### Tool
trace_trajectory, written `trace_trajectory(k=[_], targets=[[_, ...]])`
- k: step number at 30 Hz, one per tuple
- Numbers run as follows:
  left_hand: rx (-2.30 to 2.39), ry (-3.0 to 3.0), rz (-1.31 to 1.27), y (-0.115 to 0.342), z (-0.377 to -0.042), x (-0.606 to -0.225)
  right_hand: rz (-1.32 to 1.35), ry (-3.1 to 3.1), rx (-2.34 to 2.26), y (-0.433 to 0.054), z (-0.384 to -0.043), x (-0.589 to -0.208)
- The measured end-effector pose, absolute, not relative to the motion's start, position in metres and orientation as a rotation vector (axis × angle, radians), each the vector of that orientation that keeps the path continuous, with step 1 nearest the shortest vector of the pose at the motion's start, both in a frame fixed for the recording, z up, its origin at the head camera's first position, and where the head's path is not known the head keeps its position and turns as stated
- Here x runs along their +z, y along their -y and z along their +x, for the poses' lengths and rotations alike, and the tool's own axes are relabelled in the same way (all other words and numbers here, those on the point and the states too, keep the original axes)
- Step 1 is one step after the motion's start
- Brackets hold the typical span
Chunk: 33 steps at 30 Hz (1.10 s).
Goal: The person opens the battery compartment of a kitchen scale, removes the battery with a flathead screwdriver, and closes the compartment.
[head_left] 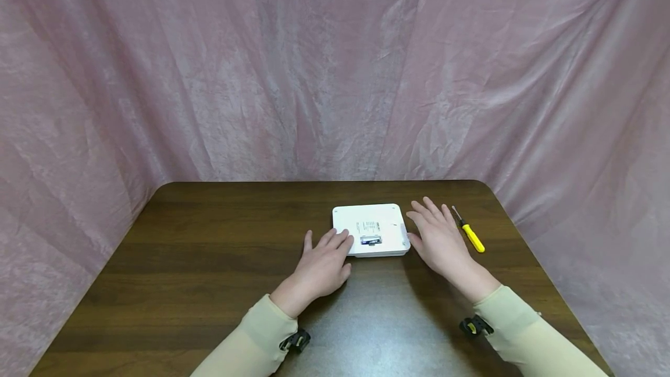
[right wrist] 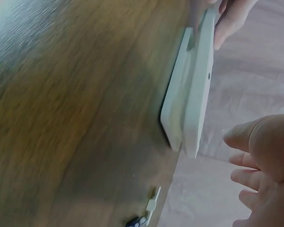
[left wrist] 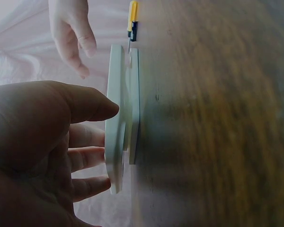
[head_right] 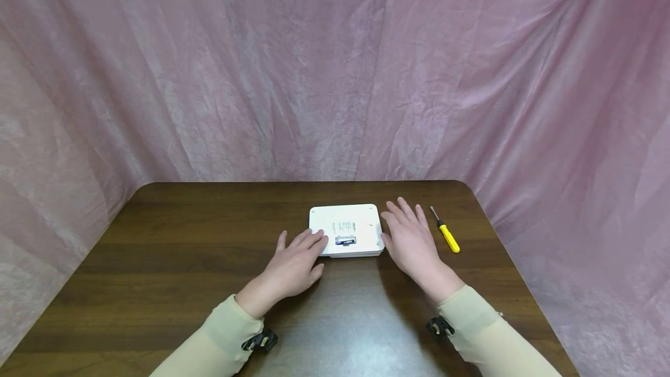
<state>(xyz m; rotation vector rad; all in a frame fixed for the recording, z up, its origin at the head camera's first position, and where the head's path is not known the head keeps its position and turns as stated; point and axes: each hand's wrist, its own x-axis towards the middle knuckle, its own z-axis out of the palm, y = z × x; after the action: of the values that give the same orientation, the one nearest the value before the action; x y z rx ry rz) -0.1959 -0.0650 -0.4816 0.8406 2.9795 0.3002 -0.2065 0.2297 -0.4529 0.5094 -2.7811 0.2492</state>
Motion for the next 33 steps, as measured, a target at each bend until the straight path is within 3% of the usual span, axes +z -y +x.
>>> trace_trajectory(k=[33], targets=[[0.305, -2.979, 0.828, 0.064, -0.197, -0.481, 0.905, 2.772, 0.335, -0.184, -0.214, -0.459]])
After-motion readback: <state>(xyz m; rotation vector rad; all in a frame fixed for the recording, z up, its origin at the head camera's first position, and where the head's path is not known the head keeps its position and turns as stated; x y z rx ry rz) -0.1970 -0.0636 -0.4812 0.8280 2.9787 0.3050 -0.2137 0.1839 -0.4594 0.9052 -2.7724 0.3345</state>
